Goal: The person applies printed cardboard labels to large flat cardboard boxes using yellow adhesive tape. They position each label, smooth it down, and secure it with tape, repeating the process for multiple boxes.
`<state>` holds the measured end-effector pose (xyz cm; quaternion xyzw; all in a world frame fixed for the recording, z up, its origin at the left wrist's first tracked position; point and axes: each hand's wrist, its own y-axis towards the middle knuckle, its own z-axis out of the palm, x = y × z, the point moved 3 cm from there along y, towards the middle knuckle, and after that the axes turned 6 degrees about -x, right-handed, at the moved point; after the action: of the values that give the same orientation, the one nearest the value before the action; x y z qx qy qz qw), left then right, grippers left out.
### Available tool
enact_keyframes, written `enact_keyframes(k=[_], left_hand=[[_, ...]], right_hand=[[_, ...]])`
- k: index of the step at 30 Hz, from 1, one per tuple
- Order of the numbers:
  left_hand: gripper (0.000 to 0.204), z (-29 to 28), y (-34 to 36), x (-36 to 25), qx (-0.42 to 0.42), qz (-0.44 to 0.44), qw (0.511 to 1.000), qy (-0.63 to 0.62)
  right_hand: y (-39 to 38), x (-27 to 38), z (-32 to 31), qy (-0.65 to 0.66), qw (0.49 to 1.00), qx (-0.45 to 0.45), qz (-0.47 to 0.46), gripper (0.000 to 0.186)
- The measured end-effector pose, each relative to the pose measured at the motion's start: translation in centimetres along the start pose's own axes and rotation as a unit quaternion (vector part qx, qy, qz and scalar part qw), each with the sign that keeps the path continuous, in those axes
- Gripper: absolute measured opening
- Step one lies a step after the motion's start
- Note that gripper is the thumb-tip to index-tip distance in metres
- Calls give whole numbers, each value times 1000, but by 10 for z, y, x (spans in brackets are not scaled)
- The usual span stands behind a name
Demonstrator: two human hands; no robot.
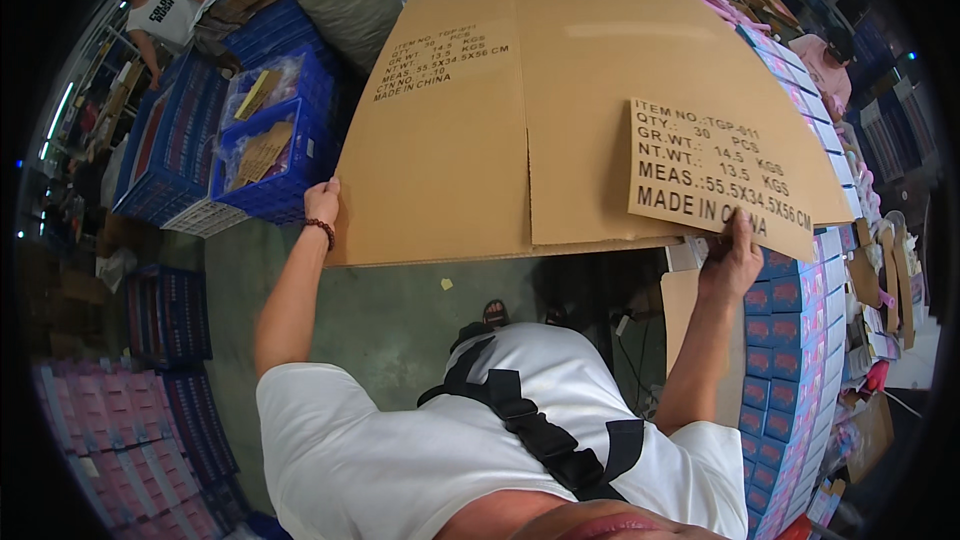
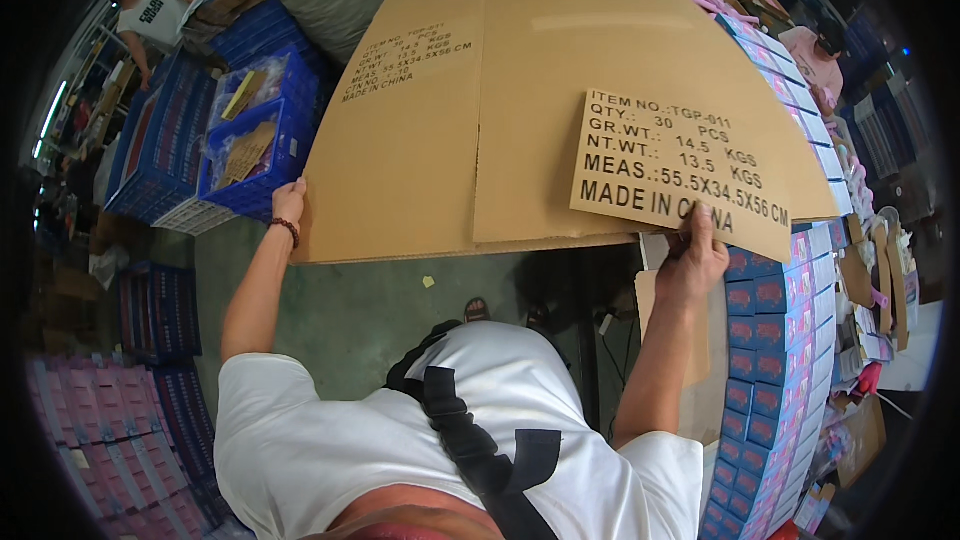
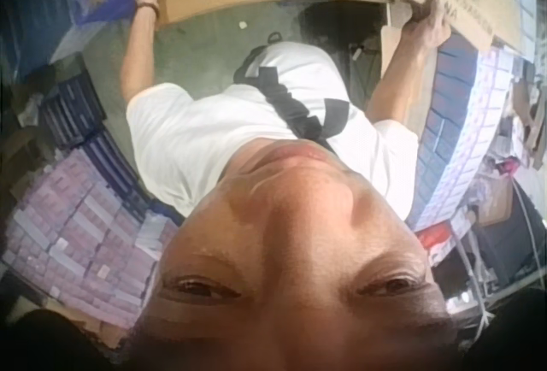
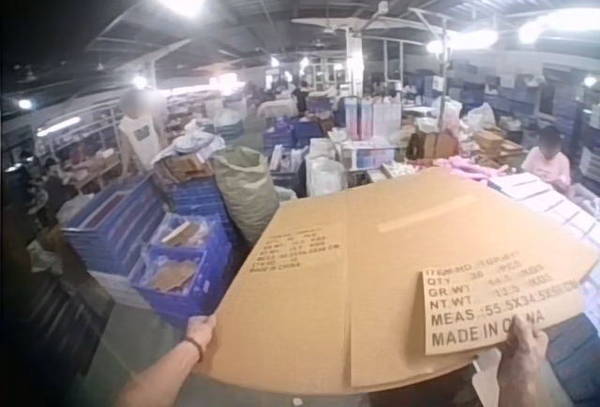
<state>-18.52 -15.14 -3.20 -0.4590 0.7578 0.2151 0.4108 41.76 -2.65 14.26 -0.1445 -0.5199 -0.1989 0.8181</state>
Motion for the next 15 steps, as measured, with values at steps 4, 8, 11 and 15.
enact_keyframes(k=[4, 8, 11, 15], left_hand=[[29, 6, -31, 4, -4, -56, 990, -128], [24, 15, -61, -10, -11, -56, 976, -211], [25, 28, -89, -34, -19, -63, 957, -281], [15, 66, -127, -83, 24, -64, 915, -398]], right_hand=[[-1, 41, 9, 13, 997, 30, -72, 13], [15, 85, 10, 48, 987, 14, -151, 16], [38, 125, 7, 36, 982, -3, -186, 22], [83, 196, 15, 128, 970, 18, -208, 27]])
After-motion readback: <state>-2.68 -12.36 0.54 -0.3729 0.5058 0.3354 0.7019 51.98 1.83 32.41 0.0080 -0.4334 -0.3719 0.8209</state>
